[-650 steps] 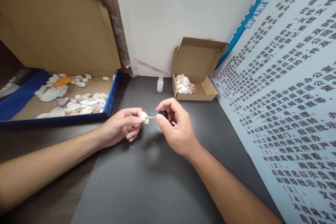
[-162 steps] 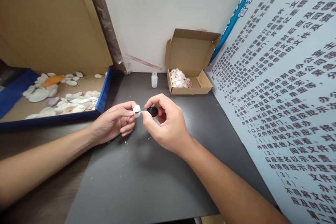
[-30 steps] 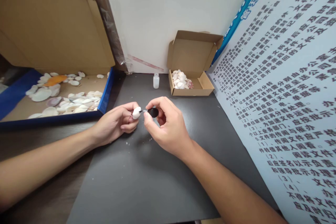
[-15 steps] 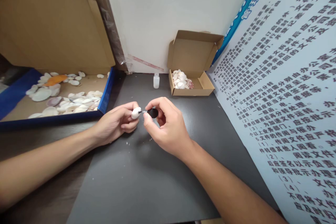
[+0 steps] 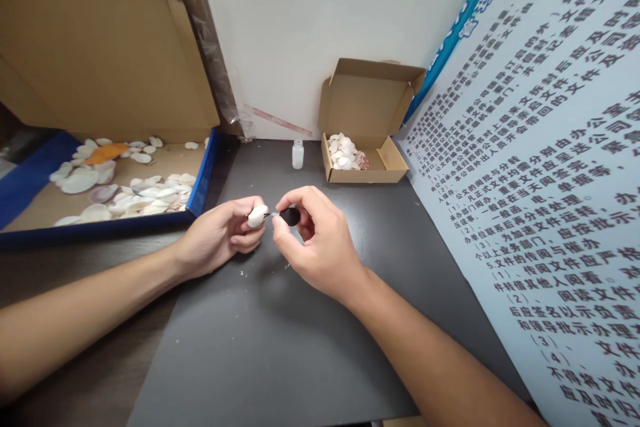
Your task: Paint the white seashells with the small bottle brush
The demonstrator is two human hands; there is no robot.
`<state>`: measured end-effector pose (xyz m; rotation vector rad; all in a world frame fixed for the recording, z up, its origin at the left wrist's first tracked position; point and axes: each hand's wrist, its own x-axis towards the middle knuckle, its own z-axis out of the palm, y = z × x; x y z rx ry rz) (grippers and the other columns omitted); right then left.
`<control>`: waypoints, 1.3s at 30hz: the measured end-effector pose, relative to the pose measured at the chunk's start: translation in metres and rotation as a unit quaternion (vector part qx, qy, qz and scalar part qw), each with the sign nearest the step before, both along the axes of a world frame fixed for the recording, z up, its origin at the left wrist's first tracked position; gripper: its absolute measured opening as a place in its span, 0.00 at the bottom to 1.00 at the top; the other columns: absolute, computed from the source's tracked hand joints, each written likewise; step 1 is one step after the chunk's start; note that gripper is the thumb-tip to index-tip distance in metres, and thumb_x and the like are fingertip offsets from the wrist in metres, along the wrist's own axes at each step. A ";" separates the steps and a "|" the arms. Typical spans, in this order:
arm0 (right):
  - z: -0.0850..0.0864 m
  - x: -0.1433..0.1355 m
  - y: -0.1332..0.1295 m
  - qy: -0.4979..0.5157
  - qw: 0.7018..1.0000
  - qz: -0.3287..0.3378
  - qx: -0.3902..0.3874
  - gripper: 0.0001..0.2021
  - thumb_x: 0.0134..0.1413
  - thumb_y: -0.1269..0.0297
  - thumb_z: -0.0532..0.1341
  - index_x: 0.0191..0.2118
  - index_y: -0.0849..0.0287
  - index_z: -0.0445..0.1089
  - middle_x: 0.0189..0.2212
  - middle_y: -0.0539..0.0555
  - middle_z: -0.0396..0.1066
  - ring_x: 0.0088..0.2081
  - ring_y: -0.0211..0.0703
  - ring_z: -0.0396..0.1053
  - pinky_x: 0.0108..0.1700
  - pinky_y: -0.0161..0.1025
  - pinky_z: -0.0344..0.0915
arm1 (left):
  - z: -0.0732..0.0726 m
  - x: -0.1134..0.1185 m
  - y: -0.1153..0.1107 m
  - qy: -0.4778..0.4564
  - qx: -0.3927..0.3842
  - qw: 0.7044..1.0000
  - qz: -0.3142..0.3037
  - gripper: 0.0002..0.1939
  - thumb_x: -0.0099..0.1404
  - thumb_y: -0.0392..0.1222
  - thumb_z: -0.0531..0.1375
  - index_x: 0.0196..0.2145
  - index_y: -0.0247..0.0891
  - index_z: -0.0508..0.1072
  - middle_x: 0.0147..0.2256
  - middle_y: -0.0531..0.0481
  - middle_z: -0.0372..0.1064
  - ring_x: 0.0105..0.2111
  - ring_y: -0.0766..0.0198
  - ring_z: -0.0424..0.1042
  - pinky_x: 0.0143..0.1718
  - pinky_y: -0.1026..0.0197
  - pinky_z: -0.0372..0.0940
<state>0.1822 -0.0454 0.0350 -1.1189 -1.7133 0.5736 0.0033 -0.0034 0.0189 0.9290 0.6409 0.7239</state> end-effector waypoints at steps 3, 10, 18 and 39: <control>0.000 0.000 0.000 -0.001 1.000 -0.001 -0.002 0.05 0.53 0.72 0.61 0.36 0.57 0.67 0.23 0.43 0.52 0.21 0.30 0.52 0.22 0.31 0.53 | -0.001 -0.001 0.000 -0.011 -0.001 1.000 -0.005 0.10 0.63 0.36 0.49 0.24 0.36 0.60 0.21 0.58 0.47 0.17 0.73 0.44 0.21 0.65 0.41; 0.001 0.000 0.000 -0.002 1.000 -0.002 0.000 0.05 0.53 0.71 0.61 0.36 0.57 0.66 0.23 0.42 0.52 0.21 0.30 0.52 0.22 0.32 0.53 | -0.001 0.000 0.000 -0.009 0.004 1.000 0.000 0.09 0.63 0.36 0.50 0.24 0.37 0.60 0.20 0.58 0.46 0.17 0.73 0.43 0.20 0.66 0.40; 0.002 0.000 -0.001 0.000 1.000 -0.001 0.000 0.05 0.54 0.71 0.61 0.36 0.57 0.66 0.23 0.42 0.52 0.21 0.30 0.52 0.22 0.32 0.53 | -0.001 0.001 0.000 0.026 0.019 0.999 0.007 0.13 0.67 0.38 0.50 0.23 0.39 0.56 0.17 0.60 0.42 0.17 0.72 0.41 0.20 0.66 0.40; 0.002 0.000 -0.002 -0.010 1.000 -0.006 -0.002 0.04 0.53 0.71 0.61 0.36 0.57 0.66 0.24 0.43 0.53 0.21 0.30 0.52 0.22 0.32 0.53 | 0.002 0.003 -0.001 0.026 -0.001 1.000 0.015 0.07 0.59 0.32 0.51 0.24 0.37 0.60 0.19 0.59 0.47 0.16 0.74 0.43 0.20 0.66 0.39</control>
